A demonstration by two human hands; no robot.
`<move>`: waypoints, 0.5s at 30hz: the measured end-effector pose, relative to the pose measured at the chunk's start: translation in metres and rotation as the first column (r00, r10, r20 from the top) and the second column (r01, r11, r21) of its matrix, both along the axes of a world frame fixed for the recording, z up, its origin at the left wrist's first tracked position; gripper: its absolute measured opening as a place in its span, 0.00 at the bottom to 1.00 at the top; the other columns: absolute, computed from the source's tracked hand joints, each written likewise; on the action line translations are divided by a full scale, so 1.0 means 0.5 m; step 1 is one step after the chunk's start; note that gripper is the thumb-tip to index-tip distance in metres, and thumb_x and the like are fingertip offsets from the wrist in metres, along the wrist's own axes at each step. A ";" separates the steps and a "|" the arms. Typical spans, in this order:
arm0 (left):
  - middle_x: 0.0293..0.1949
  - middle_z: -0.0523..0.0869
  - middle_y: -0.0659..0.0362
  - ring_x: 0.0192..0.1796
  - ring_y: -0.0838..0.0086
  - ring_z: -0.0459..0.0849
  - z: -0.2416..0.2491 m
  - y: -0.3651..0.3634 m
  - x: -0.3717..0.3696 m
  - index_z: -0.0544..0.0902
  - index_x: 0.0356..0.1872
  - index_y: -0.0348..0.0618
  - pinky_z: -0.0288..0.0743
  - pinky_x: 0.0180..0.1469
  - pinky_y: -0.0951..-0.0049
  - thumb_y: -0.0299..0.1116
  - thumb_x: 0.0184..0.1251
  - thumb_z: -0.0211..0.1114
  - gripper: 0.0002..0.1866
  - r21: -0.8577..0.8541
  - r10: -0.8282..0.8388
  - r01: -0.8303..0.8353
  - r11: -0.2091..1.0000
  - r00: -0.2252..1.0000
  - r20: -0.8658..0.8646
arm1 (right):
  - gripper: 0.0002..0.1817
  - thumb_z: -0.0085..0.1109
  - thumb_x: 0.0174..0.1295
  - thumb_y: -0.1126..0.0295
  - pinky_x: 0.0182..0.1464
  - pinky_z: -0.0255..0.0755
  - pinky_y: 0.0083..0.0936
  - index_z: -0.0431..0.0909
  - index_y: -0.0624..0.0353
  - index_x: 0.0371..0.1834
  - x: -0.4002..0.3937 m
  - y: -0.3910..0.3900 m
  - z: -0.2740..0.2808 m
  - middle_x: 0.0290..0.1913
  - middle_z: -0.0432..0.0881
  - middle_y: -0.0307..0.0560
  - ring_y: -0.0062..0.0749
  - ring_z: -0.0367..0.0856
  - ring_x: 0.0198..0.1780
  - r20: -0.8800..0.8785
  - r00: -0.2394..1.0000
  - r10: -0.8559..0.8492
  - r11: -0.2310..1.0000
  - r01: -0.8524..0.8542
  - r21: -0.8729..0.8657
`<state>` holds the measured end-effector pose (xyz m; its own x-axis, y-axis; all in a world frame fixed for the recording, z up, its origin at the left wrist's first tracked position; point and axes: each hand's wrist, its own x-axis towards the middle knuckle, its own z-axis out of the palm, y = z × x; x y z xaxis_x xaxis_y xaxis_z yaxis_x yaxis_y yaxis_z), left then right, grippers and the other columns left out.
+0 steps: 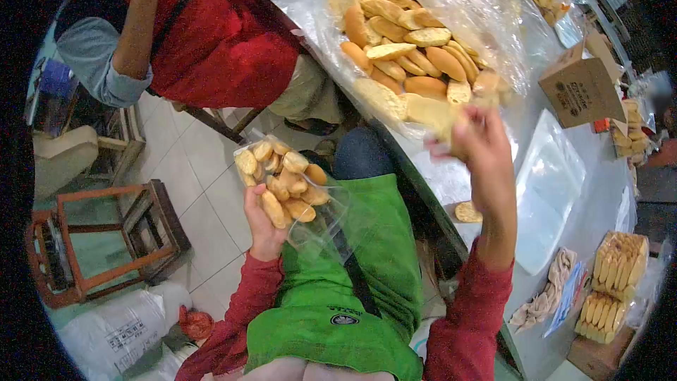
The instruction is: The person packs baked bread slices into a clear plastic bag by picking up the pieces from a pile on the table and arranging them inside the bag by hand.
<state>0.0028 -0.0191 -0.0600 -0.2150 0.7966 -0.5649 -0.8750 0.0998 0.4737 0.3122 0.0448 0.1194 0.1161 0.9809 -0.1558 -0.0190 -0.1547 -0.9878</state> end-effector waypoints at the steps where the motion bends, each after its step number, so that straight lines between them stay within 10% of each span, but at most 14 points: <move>1: 0.57 0.67 0.55 0.58 0.61 0.72 0.013 0.006 0.005 0.47 0.71 0.53 0.72 0.59 0.58 0.30 0.54 0.58 0.42 0.009 0.015 -0.015 1.000 0.999 -0.034 | 0.21 0.52 0.66 0.68 0.40 0.79 0.26 0.65 0.65 0.60 -0.010 -0.044 -0.007 0.44 0.82 0.54 0.34 0.84 0.38 0.074 0.997 0.030 0.999 -0.028 -0.025; 5: 0.48 0.76 0.56 0.51 0.60 0.80 0.064 0.032 0.042 0.66 0.57 0.48 0.77 0.55 0.55 0.34 0.58 0.56 0.24 -0.058 0.141 -0.163 0.985 0.950 -0.278 | 0.16 0.50 0.68 0.74 0.41 0.80 0.24 0.70 0.69 0.58 -0.060 -0.198 -0.031 0.45 0.82 0.53 0.30 0.84 0.39 0.004 0.990 0.140 0.966 -0.135 -0.219; 15: 0.55 0.69 0.54 0.56 0.60 0.74 0.073 0.024 0.062 0.50 0.69 0.50 0.72 0.59 0.56 0.32 0.55 0.59 0.40 -0.079 0.177 -0.209 0.975 0.938 -0.297 | 0.20 0.49 0.70 0.74 0.45 0.78 0.21 0.67 0.71 0.63 -0.190 -0.248 -0.130 0.52 0.80 0.52 0.29 0.81 0.49 -0.247 0.967 0.065 0.941 -0.142 -0.309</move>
<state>0.0340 -0.0073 -0.0237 -0.5238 0.6617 -0.5364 -0.7113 0.0066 0.7028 0.2175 -0.0791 0.0543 -0.0600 0.8782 -0.4745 -0.2060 -0.4760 -0.8550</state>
